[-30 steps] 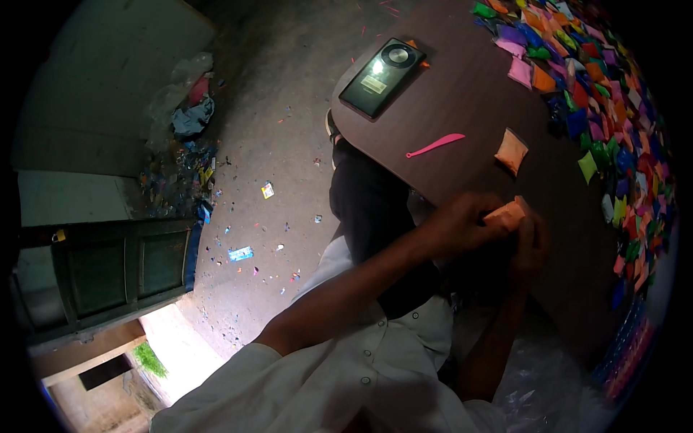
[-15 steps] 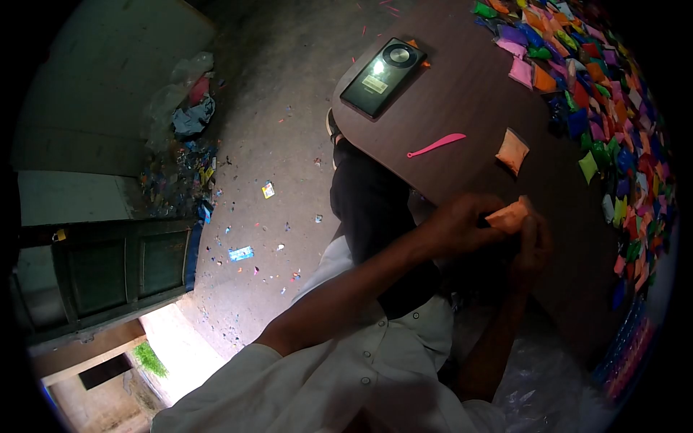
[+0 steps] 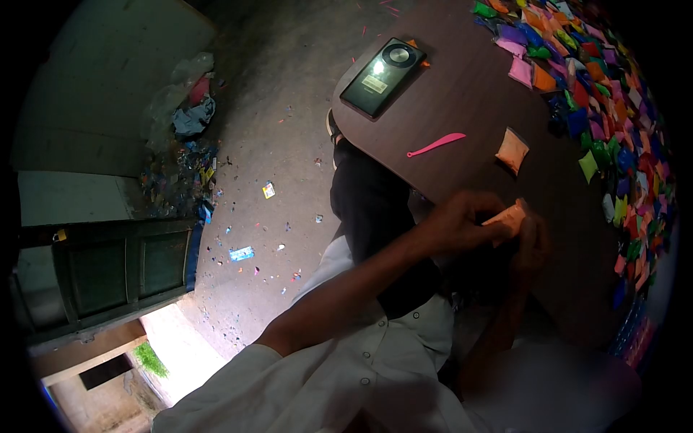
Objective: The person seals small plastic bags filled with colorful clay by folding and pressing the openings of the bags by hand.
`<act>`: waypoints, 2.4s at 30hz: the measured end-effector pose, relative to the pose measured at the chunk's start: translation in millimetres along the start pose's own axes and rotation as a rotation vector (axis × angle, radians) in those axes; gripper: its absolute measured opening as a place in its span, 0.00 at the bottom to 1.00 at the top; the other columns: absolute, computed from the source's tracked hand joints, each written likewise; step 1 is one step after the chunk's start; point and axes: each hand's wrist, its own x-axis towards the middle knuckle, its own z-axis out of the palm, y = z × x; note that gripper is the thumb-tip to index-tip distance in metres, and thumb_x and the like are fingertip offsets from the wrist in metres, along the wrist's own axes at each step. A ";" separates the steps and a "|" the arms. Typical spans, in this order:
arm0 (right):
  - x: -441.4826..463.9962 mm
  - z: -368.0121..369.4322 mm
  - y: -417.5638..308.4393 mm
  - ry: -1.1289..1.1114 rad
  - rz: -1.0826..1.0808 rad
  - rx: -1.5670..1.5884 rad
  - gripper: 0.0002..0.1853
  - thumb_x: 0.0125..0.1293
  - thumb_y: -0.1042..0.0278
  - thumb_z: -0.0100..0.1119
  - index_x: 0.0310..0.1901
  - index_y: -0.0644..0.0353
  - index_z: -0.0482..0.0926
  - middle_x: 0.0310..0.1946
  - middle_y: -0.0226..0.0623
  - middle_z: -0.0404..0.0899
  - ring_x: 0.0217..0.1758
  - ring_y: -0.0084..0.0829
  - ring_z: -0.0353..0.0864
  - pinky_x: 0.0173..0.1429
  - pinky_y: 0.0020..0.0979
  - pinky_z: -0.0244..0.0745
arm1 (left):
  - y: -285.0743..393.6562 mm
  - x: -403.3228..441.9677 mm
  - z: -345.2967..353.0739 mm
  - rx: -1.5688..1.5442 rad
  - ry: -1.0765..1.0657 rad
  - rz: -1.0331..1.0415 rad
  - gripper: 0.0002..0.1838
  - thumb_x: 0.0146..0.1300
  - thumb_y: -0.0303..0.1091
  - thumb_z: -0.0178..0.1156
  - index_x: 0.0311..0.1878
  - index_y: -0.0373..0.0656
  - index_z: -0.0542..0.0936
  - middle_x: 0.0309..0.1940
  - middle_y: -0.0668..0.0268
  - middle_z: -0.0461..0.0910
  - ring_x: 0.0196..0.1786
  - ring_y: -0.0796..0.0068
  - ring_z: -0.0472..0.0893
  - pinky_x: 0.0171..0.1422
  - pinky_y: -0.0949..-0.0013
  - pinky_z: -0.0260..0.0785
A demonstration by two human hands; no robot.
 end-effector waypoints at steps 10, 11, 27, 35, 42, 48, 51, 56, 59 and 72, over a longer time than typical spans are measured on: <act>-1.3 -6.6 7.8 -0.087 0.050 -0.056 0.18 0.82 0.62 0.49 0.57 0.69 0.81 0.54 0.43 0.83 0.57 0.32 0.82 0.61 0.32 0.76 | -8.0 1.5 0.5 -0.137 0.057 0.029 0.12 0.67 0.35 0.66 0.46 0.35 0.83 0.36 0.66 0.85 0.40 0.81 0.81 0.44 0.72 0.74; -1.5 -3.8 5.3 -0.078 0.036 -0.030 0.18 0.82 0.62 0.49 0.57 0.69 0.81 0.54 0.42 0.84 0.57 0.32 0.82 0.62 0.33 0.76 | -8.8 2.1 -0.3 -0.137 0.057 0.029 0.12 0.67 0.35 0.66 0.46 0.35 0.83 0.36 0.66 0.85 0.40 0.81 0.81 0.44 0.72 0.74; -2.6 1.9 3.3 -0.062 -0.026 -0.011 0.09 0.77 0.66 0.57 0.43 0.64 0.81 0.35 0.26 0.79 0.39 0.18 0.75 0.43 0.24 0.68 | -6.1 1.4 1.1 -0.201 0.122 0.067 0.11 0.73 0.37 0.64 0.44 0.36 0.84 0.30 0.72 0.80 0.35 0.87 0.78 0.39 0.76 0.71; -3.5 1.0 -2.5 -0.118 -0.031 -0.036 0.10 0.77 0.64 0.58 0.41 0.61 0.81 0.30 0.22 0.75 0.32 0.13 0.69 0.35 0.22 0.62 | -4.6 3.7 0.7 -0.232 0.123 0.078 0.11 0.74 0.36 0.62 0.41 0.37 0.84 0.28 0.74 0.79 0.33 0.89 0.76 0.36 0.77 0.69; -2.9 -0.5 -4.7 -0.150 -0.014 0.013 0.11 0.77 0.63 0.59 0.39 0.62 0.80 0.30 0.22 0.74 0.33 0.14 0.68 0.37 0.22 0.62 | -1.2 4.7 1.1 -0.141 0.159 -0.011 0.13 0.74 0.37 0.61 0.35 0.38 0.82 0.25 0.74 0.78 0.29 0.89 0.74 0.32 0.76 0.67; -1.5 -6.9 5.3 -0.033 0.027 -0.025 0.12 0.77 0.63 0.58 0.39 0.63 0.80 0.30 0.23 0.74 0.34 0.16 0.69 0.38 0.23 0.63 | -4.9 4.3 2.2 -0.221 0.177 -0.018 0.14 0.75 0.38 0.61 0.35 0.38 0.81 0.23 0.74 0.77 0.26 0.88 0.74 0.29 0.75 0.66; -0.9 -3.8 3.5 -0.036 -0.006 0.049 0.11 0.76 0.64 0.59 0.38 0.63 0.80 0.30 0.23 0.74 0.33 0.17 0.69 0.38 0.24 0.64 | -7.7 2.8 0.0 -0.244 0.155 -0.039 0.13 0.75 0.38 0.60 0.36 0.39 0.80 0.23 0.75 0.77 0.25 0.87 0.74 0.28 0.76 0.67; -3.9 -6.5 1.1 -0.004 0.013 -0.012 0.09 0.75 0.66 0.61 0.39 0.62 0.82 0.31 0.24 0.77 0.34 0.17 0.71 0.39 0.23 0.66 | -11.5 5.5 1.1 -0.127 0.131 -0.092 0.12 0.75 0.37 0.60 0.39 0.38 0.81 0.24 0.74 0.77 0.26 0.85 0.76 0.29 0.76 0.70; -1.4 -13.8 5.1 -0.045 0.030 0.146 0.09 0.74 0.65 0.62 0.38 0.62 0.82 0.31 0.25 0.79 0.34 0.17 0.74 0.38 0.23 0.68 | -8.7 1.6 3.7 -0.112 0.190 0.048 0.11 0.75 0.36 0.60 0.42 0.37 0.83 0.27 0.72 0.79 0.27 0.83 0.78 0.33 0.75 0.72; -11.6 -40.0 -25.3 0.090 -0.078 -0.506 0.13 0.71 0.68 0.64 0.50 0.67 0.82 0.37 0.34 0.82 0.33 0.23 0.77 0.38 0.27 0.73 | 29.3 -25.3 -60.9 1.294 0.330 0.234 0.18 0.68 0.36 0.65 0.58 0.40 0.82 0.62 0.56 0.80 0.66 0.50 0.75 0.72 0.53 0.66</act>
